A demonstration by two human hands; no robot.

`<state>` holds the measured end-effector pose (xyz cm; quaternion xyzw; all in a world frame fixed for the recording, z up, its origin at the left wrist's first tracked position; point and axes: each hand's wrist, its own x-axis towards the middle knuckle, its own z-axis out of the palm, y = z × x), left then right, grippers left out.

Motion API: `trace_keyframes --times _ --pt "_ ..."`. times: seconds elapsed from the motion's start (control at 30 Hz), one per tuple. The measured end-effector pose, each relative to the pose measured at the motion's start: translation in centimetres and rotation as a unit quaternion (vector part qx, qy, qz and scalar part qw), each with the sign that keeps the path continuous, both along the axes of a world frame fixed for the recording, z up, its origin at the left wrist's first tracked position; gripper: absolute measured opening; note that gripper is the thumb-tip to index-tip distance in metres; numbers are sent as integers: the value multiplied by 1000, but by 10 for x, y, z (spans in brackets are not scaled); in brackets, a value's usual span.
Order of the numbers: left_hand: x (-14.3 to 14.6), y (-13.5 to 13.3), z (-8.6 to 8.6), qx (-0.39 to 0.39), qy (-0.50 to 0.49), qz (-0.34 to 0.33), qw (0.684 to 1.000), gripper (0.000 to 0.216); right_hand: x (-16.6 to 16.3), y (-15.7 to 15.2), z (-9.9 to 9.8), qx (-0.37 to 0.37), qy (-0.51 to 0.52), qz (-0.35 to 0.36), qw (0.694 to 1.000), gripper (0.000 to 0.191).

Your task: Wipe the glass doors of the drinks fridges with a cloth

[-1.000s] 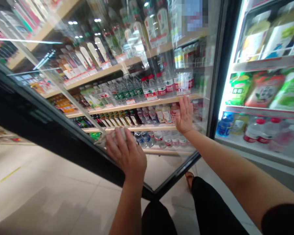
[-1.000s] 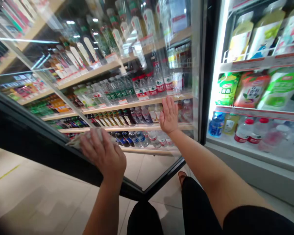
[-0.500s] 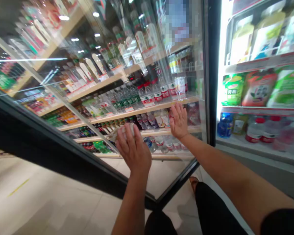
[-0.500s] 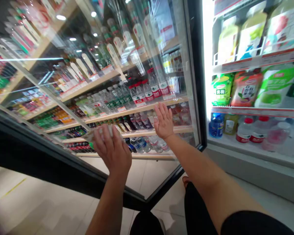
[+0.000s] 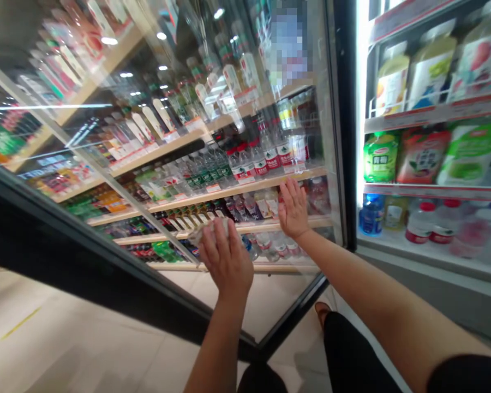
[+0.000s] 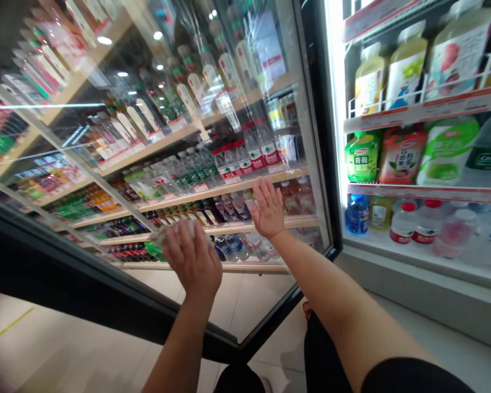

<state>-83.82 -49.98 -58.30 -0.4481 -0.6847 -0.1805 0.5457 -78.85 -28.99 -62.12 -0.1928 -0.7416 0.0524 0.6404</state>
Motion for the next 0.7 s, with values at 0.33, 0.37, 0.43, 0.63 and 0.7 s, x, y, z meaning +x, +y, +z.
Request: trace_keyframes --times 0.33,0.37,0.43,0.63,0.7 --pt "-3 8 -12 -11 54 -40 998 68 -3 4 -2 15 10 -5 1000 59" --pt "-4 8 -10 3 56 -42 998 71 -2 3 -2 13 12 -1 1000 58" --pt "-6 8 -10 2 54 -56 997 73 3 -5 1 -1 22 14 1000 58" --pt "-12 3 -19 1 84 -148 985 91 31 -80 10 98 21 155 983 68" --pt "-13 -3 -17 6 91 -191 977 91 31 -100 9 164 -36 230 958 67"
